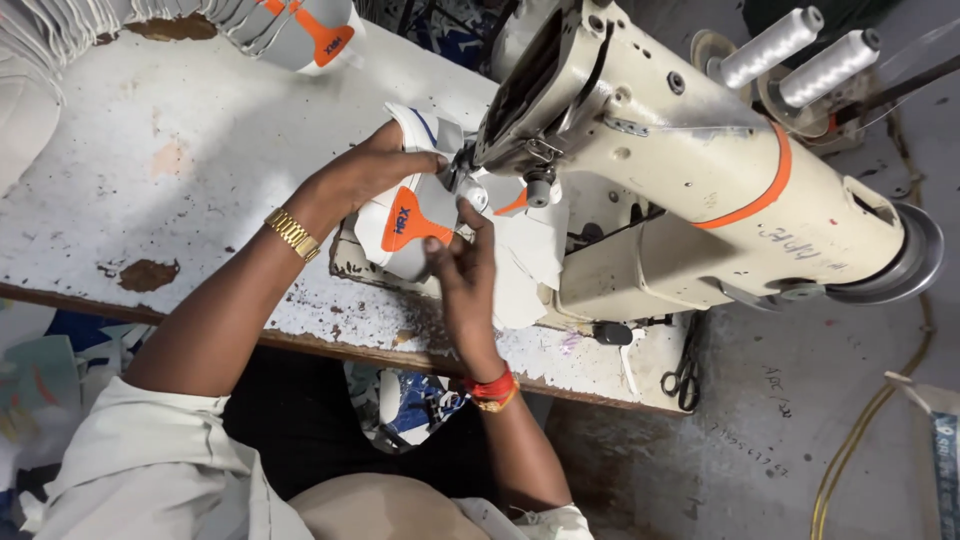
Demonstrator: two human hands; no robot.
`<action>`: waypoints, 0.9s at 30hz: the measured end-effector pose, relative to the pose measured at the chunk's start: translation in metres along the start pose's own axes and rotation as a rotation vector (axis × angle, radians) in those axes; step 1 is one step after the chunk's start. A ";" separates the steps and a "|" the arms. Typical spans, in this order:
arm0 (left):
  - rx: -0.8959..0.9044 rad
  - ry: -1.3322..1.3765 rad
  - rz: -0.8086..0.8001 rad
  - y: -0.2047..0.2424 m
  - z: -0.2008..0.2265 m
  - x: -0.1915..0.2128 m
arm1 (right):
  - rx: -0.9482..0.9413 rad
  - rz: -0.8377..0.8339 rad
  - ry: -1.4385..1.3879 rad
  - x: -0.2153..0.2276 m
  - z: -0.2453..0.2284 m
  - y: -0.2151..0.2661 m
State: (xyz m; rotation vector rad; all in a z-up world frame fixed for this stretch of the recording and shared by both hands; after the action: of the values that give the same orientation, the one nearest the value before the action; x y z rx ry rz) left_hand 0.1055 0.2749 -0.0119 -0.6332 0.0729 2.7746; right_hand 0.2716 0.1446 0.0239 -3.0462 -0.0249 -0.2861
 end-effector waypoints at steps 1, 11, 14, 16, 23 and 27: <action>-0.013 -0.004 -0.025 -0.003 0.002 0.000 | 0.036 -0.020 0.033 0.008 0.006 -0.004; -0.060 0.126 -0.119 -0.007 0.002 -0.003 | 0.643 -0.009 1.481 0.053 0.122 -0.143; -0.044 0.090 -0.108 -0.003 0.001 -0.005 | 0.477 -0.002 1.127 0.103 0.185 -0.219; -0.073 0.089 -0.099 -0.005 -0.002 -0.008 | 0.378 -0.004 0.893 0.122 0.182 -0.234; 0.070 -0.270 0.075 0.047 0.054 -0.020 | 0.032 0.003 0.206 0.127 0.190 -0.224; -0.143 -0.370 0.133 0.095 0.040 -0.030 | 0.222 0.253 0.274 0.039 0.042 -0.025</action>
State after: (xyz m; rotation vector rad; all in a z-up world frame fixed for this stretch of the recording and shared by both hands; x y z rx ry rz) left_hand 0.0863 0.1812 0.0358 -0.1411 -0.1688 2.9954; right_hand 0.3168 0.1734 -0.0082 -2.7254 0.3207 -0.6295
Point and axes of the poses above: each hand's wrist, its own y-axis away from the middle knuckle, its own x-axis out of the back of the hand, z = x × y, the point moved 2 cm from there along -y, towards the middle knuckle, and after that the axes turned 13 degrees about y, right-handed, at the moved point
